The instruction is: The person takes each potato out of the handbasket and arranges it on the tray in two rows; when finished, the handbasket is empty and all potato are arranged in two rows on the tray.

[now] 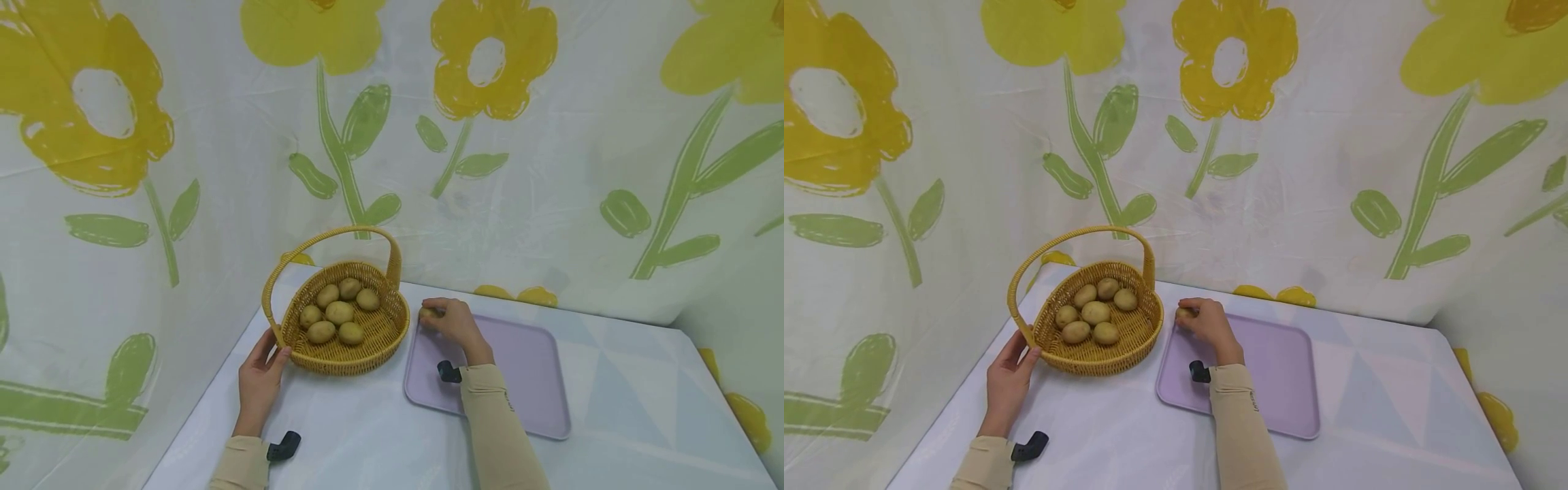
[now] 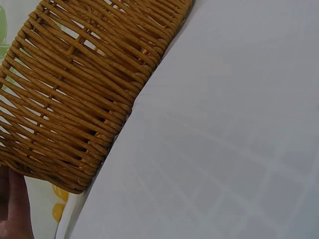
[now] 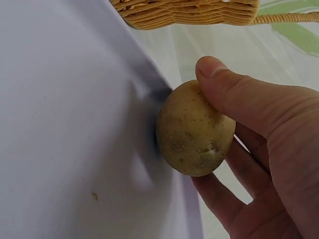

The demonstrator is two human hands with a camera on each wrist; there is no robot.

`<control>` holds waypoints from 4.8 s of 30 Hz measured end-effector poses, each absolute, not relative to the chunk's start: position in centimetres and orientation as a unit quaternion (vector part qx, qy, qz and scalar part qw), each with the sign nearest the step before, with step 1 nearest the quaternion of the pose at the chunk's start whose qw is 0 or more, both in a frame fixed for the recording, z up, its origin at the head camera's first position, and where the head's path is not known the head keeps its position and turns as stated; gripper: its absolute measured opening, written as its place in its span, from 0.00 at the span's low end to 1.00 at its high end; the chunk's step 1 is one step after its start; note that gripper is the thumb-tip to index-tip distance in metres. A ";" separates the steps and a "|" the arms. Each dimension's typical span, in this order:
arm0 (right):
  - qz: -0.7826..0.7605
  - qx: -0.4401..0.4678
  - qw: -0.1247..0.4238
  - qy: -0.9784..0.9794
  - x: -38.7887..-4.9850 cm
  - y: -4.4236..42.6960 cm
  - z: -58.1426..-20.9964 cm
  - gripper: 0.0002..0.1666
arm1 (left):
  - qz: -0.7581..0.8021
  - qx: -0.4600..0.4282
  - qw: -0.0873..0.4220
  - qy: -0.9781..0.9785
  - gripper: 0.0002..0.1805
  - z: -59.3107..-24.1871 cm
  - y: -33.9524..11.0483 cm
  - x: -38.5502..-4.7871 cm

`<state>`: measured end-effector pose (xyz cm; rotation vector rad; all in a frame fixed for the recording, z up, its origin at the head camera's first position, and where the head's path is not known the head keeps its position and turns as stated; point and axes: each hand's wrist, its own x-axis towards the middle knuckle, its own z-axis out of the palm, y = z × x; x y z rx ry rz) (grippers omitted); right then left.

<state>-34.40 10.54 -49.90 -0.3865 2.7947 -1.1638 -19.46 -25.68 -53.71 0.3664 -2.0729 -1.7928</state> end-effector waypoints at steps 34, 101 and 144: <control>-0.411 -0.123 0.047 0.902 -33.9 10.8 -49.2 0.26 | -0.627 0.142 0.185 -0.743 0.35 -53.8 -25.6 -19.5; -0.578 -0.278 0.123 0.757 -34.4 4.9 -42.0 0.24 | -0.645 0.129 0.183 -0.731 0.35 -53.9 -25.8 -19.5; -0.571 -0.275 0.153 0.758 -35.0 0.6 -44.1 0.23 | -0.628 0.137 0.187 -0.743 0.35 -53.9 -25.8 -19.6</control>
